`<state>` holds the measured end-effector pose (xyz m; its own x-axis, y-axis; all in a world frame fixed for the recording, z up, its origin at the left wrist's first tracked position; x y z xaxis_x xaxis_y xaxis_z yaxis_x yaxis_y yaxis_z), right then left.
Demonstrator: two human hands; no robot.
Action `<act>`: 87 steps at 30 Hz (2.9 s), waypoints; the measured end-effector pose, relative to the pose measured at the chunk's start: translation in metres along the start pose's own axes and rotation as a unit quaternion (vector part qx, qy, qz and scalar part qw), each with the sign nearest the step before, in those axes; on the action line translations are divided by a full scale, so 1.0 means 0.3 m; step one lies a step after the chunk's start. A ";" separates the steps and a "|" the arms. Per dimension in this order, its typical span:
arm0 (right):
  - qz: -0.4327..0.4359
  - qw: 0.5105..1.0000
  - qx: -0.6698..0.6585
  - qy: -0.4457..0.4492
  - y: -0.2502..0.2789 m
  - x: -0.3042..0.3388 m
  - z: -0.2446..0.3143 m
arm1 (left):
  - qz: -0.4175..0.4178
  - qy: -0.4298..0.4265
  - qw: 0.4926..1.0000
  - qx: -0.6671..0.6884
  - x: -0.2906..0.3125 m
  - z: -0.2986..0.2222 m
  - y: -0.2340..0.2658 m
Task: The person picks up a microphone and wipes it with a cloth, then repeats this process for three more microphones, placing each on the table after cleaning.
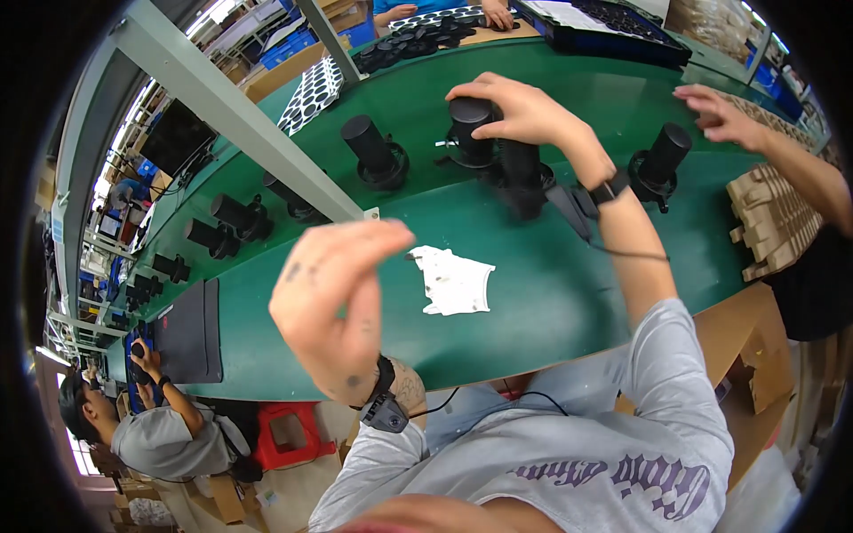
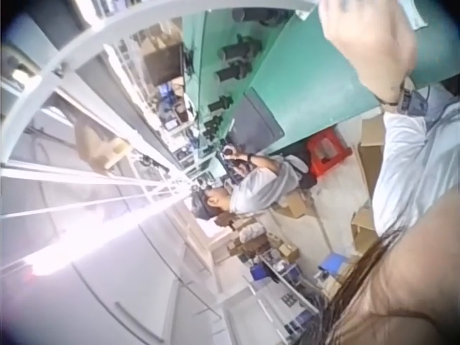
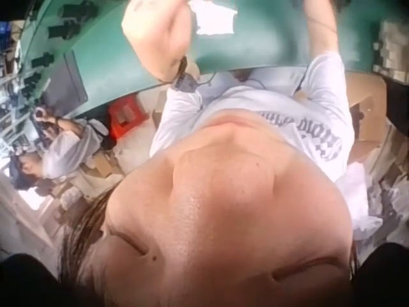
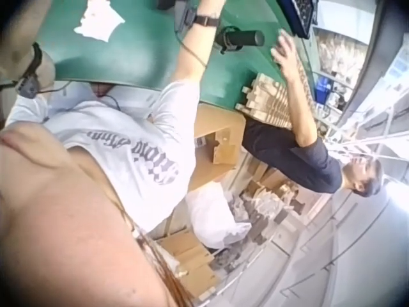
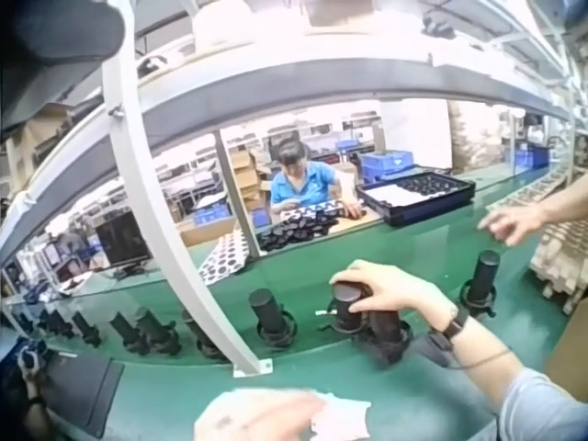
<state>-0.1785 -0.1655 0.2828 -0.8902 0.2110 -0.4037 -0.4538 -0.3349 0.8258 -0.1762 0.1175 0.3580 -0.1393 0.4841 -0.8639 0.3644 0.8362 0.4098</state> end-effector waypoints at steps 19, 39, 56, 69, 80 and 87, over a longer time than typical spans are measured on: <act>-0.253 0.765 -0.585 0.088 0.213 0.317 0.200 | -0.070 0.227 0.955 0.180 0.028 0.041 -0.043; -0.192 0.742 -0.639 0.060 0.153 0.268 0.163 | -0.030 0.043 0.997 0.059 0.005 -0.093 -0.070; -0.152 0.859 -0.448 0.197 0.298 0.395 0.227 | 0.280 0.162 0.945 0.043 0.002 0.056 -0.249; -0.151 0.889 -0.421 0.097 0.305 0.367 0.263 | 0.236 0.085 0.965 -0.079 -0.005 0.085 -0.294; -0.114 0.897 -0.409 0.120 0.261 0.371 0.252 | 0.271 0.111 0.956 0.012 0.009 0.103 -0.310; -0.119 0.876 -0.453 0.113 0.256 0.375 0.237 | 0.261 0.064 0.960 0.075 -0.008 0.064 -0.287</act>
<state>-0.3107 -0.1022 0.3288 -0.7049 0.2218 -0.6738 -0.3818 -0.9192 0.0969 -0.1895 0.0395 0.3193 -0.0090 0.8630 -0.5051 0.5428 0.4284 0.7224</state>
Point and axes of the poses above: each hand's wrist, its own x-axis away from the middle knuckle, its own y-axis out of the back of the hand, z = x × y, the point moved 8 cm from there along -x, towards the middle knuckle, and after that the axes turned 2 degrees about -z, right-handed, at the moved point
